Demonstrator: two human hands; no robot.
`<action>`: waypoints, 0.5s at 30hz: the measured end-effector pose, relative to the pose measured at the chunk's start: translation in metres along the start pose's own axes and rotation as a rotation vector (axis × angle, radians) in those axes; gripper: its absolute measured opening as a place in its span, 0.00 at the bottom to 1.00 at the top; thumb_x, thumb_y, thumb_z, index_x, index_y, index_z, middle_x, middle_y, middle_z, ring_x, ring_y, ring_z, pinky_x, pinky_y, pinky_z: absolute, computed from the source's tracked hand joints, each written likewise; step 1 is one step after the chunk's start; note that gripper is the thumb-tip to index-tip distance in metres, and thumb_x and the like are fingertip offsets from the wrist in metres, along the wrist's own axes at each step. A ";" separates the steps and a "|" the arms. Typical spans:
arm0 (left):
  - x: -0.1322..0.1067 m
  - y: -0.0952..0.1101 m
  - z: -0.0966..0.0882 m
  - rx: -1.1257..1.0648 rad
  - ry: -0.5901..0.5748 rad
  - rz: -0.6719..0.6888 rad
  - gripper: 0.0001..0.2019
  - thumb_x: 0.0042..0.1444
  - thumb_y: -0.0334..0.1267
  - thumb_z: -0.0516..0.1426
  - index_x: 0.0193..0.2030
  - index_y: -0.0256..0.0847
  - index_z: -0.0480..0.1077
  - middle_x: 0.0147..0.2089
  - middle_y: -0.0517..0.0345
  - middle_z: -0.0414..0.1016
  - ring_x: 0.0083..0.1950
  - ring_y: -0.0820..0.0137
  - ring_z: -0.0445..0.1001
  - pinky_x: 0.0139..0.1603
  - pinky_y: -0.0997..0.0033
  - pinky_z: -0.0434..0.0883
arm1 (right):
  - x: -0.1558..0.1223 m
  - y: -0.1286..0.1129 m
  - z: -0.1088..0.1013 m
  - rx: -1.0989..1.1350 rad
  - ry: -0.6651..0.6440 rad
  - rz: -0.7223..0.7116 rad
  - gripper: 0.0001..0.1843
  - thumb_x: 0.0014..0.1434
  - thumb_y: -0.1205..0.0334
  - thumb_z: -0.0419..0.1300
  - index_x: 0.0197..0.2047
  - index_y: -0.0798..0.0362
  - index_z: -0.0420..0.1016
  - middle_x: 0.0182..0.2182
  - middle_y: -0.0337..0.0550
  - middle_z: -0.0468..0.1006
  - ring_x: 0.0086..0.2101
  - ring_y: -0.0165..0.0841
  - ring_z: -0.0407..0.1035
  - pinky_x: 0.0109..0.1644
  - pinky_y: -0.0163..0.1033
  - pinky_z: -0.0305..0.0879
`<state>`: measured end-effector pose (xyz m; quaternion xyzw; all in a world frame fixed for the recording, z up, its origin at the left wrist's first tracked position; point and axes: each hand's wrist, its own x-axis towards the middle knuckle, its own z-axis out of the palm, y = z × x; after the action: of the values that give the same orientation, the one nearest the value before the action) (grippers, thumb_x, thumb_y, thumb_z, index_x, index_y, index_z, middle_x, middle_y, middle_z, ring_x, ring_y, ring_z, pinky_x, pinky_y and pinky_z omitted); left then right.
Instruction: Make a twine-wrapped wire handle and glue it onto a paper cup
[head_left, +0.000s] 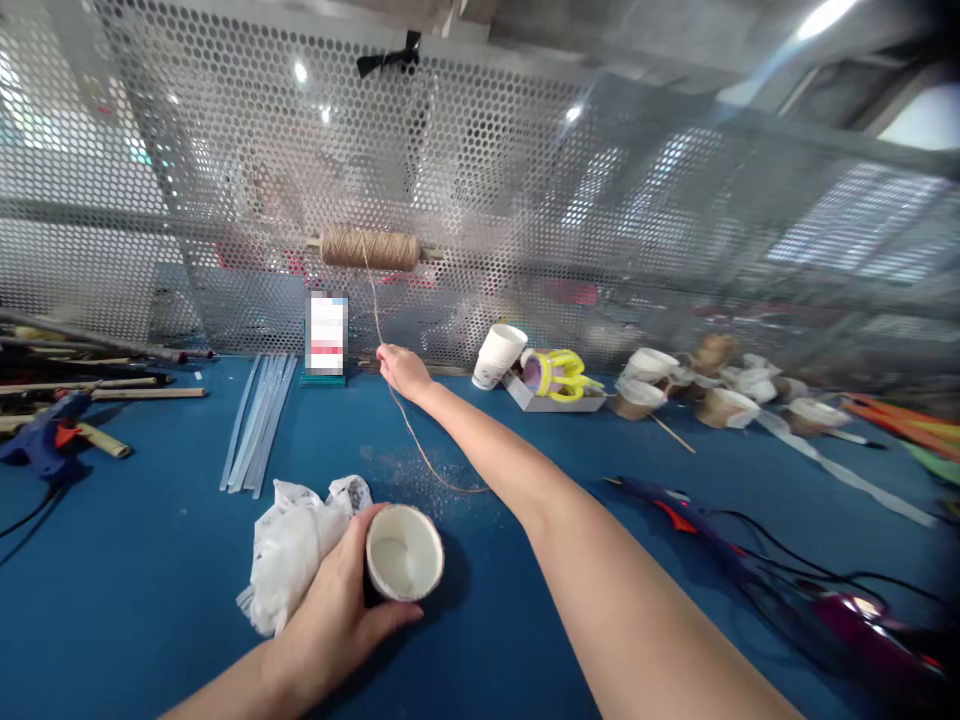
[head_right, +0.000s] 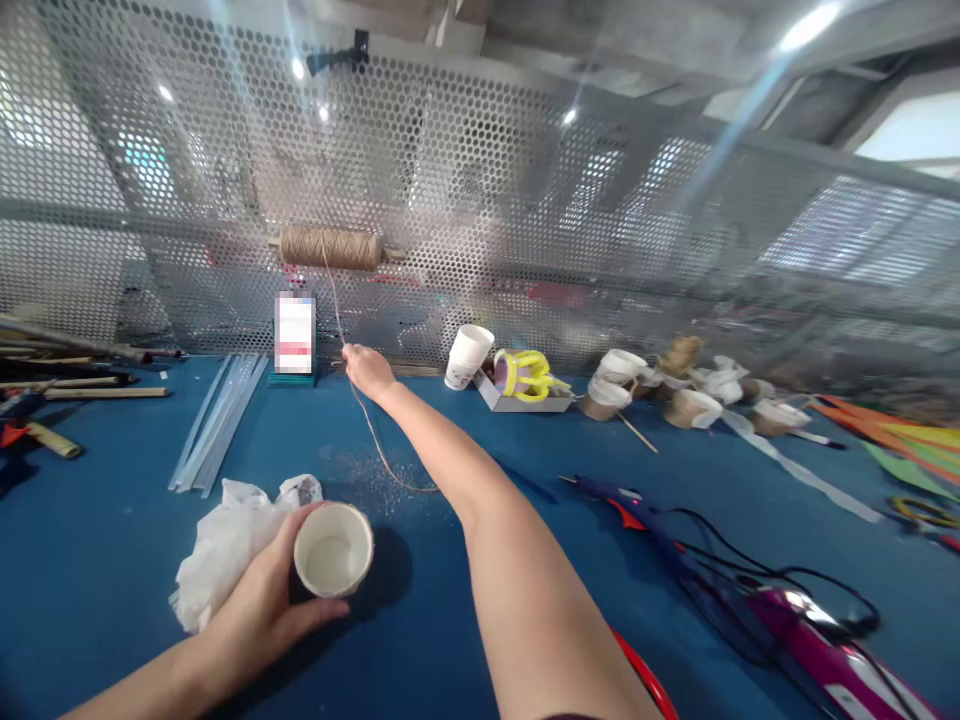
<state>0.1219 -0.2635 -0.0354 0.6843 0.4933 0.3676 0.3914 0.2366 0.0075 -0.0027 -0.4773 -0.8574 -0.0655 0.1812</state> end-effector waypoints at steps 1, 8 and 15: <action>0.001 0.000 0.000 0.009 0.027 -0.005 0.33 0.42 0.40 0.61 0.55 0.44 0.52 0.56 0.46 0.65 0.58 0.56 0.63 0.59 0.53 0.60 | -0.005 0.001 -0.007 0.007 0.040 0.024 0.11 0.61 0.64 0.49 0.45 0.57 0.67 0.41 0.46 0.71 0.40 0.33 0.67 0.45 0.42 0.63; 0.000 0.001 -0.002 0.057 0.136 -0.011 0.39 0.42 0.40 0.61 0.59 0.40 0.45 0.59 0.42 0.60 0.61 0.57 0.59 0.61 0.51 0.55 | -0.025 0.012 -0.060 0.013 0.204 0.146 0.19 0.61 0.72 0.38 0.49 0.60 0.66 0.43 0.53 0.71 0.43 0.36 0.65 0.46 0.39 0.58; 0.073 0.040 -0.046 0.154 0.269 0.003 0.26 0.53 0.43 0.54 0.57 0.38 0.55 0.59 0.45 0.61 0.59 0.63 0.60 0.56 0.62 0.62 | -0.045 -0.009 -0.055 -0.022 0.052 -0.056 0.15 0.61 0.66 0.48 0.47 0.52 0.72 0.38 0.45 0.73 0.40 0.30 0.66 0.44 0.31 0.57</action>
<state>0.1140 -0.1934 0.0285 0.6574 0.5671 0.4178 0.2677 0.2642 -0.0485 0.0320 -0.4531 -0.8647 -0.0921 0.1963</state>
